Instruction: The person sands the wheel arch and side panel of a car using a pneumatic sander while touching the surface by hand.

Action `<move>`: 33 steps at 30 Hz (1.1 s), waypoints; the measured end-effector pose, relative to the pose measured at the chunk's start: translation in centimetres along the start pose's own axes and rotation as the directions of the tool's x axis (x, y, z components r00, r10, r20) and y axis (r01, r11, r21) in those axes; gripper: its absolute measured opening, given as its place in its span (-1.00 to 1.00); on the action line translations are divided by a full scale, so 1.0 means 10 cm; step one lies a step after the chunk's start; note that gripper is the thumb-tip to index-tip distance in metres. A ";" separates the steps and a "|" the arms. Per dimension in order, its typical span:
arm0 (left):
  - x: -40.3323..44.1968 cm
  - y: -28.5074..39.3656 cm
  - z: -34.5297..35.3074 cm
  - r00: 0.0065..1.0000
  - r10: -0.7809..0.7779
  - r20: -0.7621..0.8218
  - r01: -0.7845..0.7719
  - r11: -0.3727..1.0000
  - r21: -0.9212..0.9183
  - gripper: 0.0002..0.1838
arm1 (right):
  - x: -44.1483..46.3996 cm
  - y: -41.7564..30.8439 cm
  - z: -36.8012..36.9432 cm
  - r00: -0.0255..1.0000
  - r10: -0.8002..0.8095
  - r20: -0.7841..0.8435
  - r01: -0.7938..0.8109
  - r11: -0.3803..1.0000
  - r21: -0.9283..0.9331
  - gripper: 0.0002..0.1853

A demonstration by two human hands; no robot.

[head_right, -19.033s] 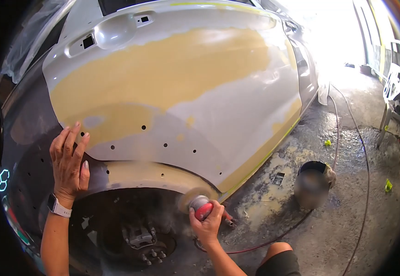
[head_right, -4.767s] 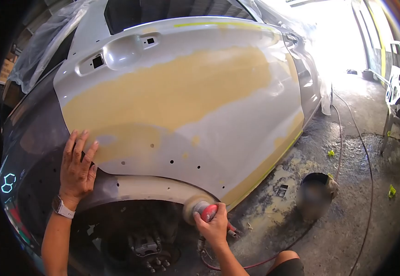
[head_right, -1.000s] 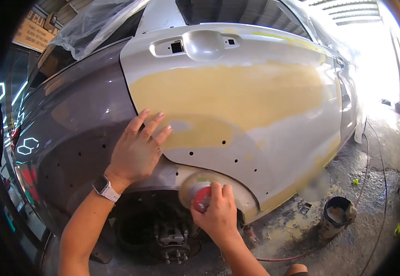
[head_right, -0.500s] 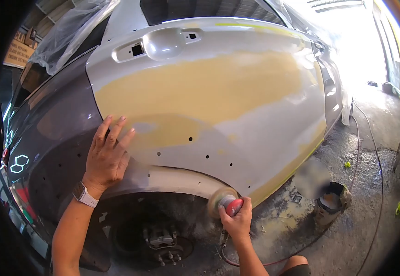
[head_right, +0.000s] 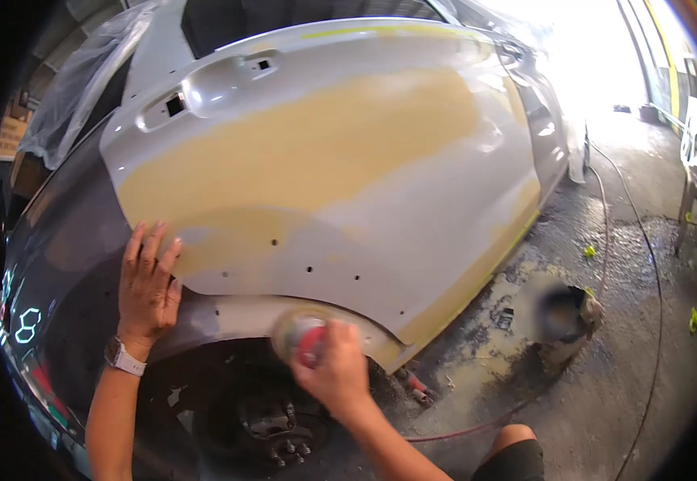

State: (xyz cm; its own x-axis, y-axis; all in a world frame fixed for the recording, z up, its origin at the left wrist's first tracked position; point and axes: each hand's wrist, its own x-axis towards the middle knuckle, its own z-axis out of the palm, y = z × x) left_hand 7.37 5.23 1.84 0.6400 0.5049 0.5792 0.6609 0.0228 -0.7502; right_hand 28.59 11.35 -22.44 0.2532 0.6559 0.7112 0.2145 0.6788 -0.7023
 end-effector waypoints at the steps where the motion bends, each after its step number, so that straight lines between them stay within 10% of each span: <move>1: 0.00 0.01 0.01 1.000 0.000 -0.005 0.000 1.000 0.006 -0.33 | 0.04 -0.12 0.07 0.999 -0.027 0.020 0.027 1.000 -0.006 -0.41; 22: -0.03 -0.01 0.06 1.000 0.007 0.026 -0.009 0.998 0.065 -0.30 | -0.72 1.27 -0.22 0.898 0.401 -0.183 -0.392 0.916 0.084 -0.33; 33: -0.06 -0.03 0.09 0.999 0.007 0.041 -0.010 0.997 0.075 -0.33 | -0.43 0.82 -0.17 0.954 0.280 -0.110 -0.261 0.951 0.164 -0.34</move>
State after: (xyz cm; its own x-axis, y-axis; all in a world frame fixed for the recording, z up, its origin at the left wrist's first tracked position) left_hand 6.45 5.67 1.46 0.6281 0.5398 0.5605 0.6233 0.0822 -0.7777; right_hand 30.82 13.53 -31.29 0.4050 0.7794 0.4781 -0.0168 0.5291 -0.8484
